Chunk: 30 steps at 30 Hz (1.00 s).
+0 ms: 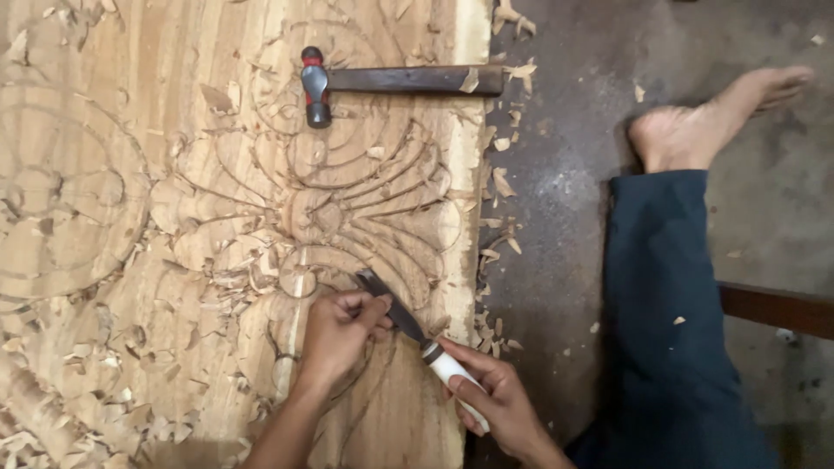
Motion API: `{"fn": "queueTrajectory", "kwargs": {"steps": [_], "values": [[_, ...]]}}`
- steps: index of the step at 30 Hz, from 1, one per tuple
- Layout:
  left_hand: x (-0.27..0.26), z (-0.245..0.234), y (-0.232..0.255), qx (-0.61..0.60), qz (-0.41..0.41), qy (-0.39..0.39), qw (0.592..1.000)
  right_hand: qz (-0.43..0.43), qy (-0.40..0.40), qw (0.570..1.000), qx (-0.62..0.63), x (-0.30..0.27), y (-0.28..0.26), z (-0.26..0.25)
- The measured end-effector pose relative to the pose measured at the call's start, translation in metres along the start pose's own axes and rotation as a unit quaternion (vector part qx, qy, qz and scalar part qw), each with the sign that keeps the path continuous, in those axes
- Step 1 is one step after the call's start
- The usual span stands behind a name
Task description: The person carves a decorative design into a piece of wood using a chisel.
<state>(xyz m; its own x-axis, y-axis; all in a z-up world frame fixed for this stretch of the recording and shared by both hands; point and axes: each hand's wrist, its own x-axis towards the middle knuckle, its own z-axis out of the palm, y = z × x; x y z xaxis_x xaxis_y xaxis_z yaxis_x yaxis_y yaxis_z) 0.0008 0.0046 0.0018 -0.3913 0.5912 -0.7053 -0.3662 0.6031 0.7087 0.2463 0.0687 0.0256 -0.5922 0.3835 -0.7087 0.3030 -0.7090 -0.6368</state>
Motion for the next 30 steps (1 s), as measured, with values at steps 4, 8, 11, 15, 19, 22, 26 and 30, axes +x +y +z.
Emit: {"fn": "queueTrajectory", "kwargs": {"steps": [4, 8, 11, 15, 19, 22, 26, 30], "values": [[-0.007, -0.014, 0.003, 0.008, -0.029, 0.037, 0.999, -0.033, -0.01, 0.998, -0.043, 0.012, -0.002, 0.027], [-0.005, -0.048, -0.017, -0.186, 0.219, 0.124, 0.95, -0.19, -0.063, 0.975, -0.092, 0.033, 0.017, 0.052], [-0.008, -0.046, -0.027, -0.088, 0.218, 0.078, 0.969, -0.235, -0.055, 0.963, -0.122, 0.014, 0.036, 0.041], [-0.013, -0.013, 0.016, 0.199, -0.008, -0.052, 0.979, -0.296, -0.003, 0.935, -0.195, -0.013, 0.024, 0.027], [-0.018, -0.006, 0.028, 0.273, -0.029, -0.044, 0.961, -0.213, 0.025, 0.962, -0.166, -0.013, 0.036, 0.014], [-0.003, -0.011, -0.004, 0.076, 0.017, -0.025, 0.997, -0.038, 0.037, 0.996, -0.071, -0.013, 0.033, 0.016], [-0.002, -0.011, 0.008, 0.101, 0.009, -0.034, 0.994, -0.015, 0.025, 0.998, -0.048, -0.006, 0.029, 0.009], [0.003, -0.013, -0.013, 0.009, 0.019, 0.0, 1.0, -0.033, 0.019, 0.996, -0.075, -0.004, 0.012, 0.019]]}}
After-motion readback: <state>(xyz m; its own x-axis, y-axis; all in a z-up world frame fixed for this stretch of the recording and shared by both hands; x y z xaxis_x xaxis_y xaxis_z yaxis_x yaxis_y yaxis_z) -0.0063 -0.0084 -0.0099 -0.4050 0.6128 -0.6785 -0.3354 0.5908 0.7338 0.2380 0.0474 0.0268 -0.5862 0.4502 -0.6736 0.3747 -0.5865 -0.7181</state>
